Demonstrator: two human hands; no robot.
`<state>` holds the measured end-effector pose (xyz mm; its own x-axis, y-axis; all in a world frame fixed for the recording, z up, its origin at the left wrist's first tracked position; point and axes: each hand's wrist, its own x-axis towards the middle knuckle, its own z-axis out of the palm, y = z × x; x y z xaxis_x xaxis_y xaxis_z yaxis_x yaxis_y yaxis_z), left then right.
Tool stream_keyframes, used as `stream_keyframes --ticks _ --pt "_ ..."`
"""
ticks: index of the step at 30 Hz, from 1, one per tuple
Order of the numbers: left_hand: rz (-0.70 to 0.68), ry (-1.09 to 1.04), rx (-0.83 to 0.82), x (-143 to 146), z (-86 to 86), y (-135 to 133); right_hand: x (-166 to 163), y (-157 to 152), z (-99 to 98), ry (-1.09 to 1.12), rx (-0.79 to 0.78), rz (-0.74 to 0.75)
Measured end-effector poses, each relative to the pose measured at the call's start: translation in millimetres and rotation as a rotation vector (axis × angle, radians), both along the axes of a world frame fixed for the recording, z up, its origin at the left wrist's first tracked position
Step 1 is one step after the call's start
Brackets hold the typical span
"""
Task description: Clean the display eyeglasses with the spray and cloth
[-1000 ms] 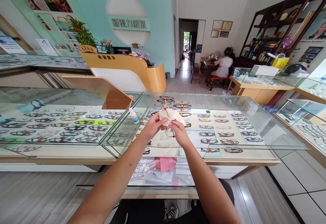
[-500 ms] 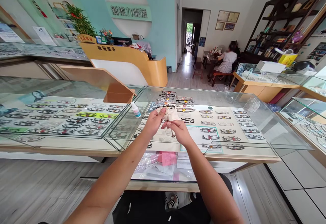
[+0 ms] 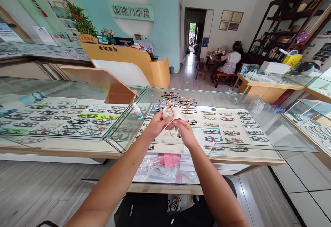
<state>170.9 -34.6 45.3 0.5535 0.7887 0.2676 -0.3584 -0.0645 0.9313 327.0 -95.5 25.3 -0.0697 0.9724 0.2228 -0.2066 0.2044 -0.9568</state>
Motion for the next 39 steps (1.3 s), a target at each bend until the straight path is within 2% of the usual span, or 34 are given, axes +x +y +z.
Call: stream_keyframes --ticks 4,8,10,13,15,18,23,25,29,32,35,39 --pt "0.148 0.065 0.022 6.4 -3.1 -3.1 -6.6 -4.3 5.8 -0.116 0.015 -0.013" --pt "0.260 0.082 -0.019 1.9 -1.7 3.1 -7.2 -7.9 11.4 -0.132 0.033 -0.004" --pt "0.206 0.042 -0.029 -3.0 -0.9 7.7 -4.4 -7.1 10.5 -0.105 0.030 -0.022" --pt "0.043 0.007 -0.018 -6.5 -1.0 9.7 0.0 -4.2 6.8 -0.071 0.028 -0.041" --pt "0.017 0.013 -0.020 -4.1 -1.8 7.2 0.7 -3.0 5.2 -0.076 0.023 -0.043" --pt "0.111 0.031 -0.022 3.2 -2.0 1.6 -2.1 -3.7 6.0 -0.098 0.008 -0.051" --pt "0.431 0.114 0.070 7.2 3.5 -1.5 -6.9 -6.3 8.7 -0.129 0.009 -0.030" --pt "0.492 0.138 0.109 5.4 4.7 -0.2 -6.3 -6.0 7.4 -0.130 0.015 -0.027" --pt "0.421 0.134 0.119 1.8 2.4 3.0 -2.2 -3.1 1.1 -0.083 -0.023 -0.039" --pt "0.257 0.107 0.009 0.4 -0.3 4.6 -0.4 0.0 -3.3 0.003 -0.083 -0.036" --pt "0.117 0.073 -0.051 -0.6 0.9 4.6 -0.8 1.1 -3.8 0.042 -0.069 -0.025" --pt "0.154 0.087 -0.017 -1.3 5.4 2.8 -3.1 -2.0 1.2 -0.032 -0.037 -0.022"
